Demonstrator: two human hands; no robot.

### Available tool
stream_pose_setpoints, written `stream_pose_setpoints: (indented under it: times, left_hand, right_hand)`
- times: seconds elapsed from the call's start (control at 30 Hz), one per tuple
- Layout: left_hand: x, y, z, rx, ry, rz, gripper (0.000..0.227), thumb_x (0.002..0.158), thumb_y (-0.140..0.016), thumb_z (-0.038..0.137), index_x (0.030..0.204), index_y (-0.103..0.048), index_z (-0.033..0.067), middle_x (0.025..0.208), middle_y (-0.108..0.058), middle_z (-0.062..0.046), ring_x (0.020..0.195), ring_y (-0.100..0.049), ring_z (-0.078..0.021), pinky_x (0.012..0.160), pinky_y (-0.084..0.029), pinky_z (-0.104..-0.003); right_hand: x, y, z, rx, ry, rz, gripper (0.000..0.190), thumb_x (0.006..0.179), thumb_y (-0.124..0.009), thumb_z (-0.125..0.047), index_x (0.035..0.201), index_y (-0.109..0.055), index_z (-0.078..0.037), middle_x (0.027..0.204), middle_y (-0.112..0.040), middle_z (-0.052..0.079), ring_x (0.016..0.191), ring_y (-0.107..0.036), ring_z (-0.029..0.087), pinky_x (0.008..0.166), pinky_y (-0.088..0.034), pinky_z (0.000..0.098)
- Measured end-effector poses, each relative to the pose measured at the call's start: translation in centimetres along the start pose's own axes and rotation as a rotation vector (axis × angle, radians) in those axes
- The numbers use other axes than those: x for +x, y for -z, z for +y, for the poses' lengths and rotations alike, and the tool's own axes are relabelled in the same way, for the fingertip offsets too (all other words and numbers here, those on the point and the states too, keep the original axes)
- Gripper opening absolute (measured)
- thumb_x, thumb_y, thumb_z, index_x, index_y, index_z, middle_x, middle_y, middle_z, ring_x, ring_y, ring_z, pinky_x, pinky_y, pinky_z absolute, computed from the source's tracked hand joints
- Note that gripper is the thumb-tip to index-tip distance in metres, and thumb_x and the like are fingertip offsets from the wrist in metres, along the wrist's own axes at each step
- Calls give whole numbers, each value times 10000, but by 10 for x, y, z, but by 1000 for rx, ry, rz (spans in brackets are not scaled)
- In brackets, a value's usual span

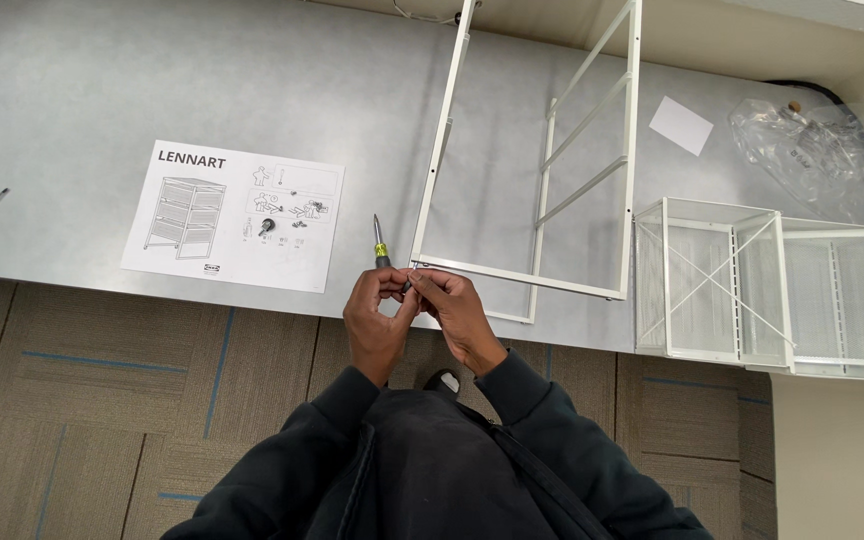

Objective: The person assembles a white metal shelving unit on a gray workbench. They align two ladder-like side frames, then use a screwdriver to tighten multiple screws at the joints. The person also handles small metal fasteners and refers to an instruction sheet labeled Lennart.

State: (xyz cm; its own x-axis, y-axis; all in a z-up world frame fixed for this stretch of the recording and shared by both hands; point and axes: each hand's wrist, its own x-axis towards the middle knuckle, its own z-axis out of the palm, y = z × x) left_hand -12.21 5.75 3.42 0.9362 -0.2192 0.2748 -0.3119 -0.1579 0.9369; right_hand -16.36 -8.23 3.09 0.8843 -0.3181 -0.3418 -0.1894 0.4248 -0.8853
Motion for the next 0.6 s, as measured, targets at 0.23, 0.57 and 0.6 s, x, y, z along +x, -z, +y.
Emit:
stream_pose_setpoints:
  times: [0.23,0.57,0.6]
  left_hand:
    - [5,-4,8,51,-1,1,185,1039,-887,48,1160,-750,73,960,-752,-119,839,-825,-303,761,-681,-425]
    - [22,-5,6,126,-46,-95,224,1069,-914,114,1244,-779,79,1036,-761,-107,946,-852,-313,814,-697,-408]
    - [23,-7,4,169,-78,-106,216,1073,-907,116,1243,-776,98,1002,-742,-88,898,-830,-299,786,-680,-414]
  right_hand:
    - [-4,-10,-21,-5,-4,0,320,1118,-873,-332,1160,-919,-19,780,-767,41,714,-726,100,722,-571,215]
    - [15,-6,-19,394,-69,175,393,1178,-753,-472,1133,-779,-83,1009,-855,57,849,-848,151,800,-689,301]
    - [16,-7,-21,400,-66,200,362,1172,-780,-424,1106,-774,-69,1007,-869,74,840,-859,158,807,-693,303]
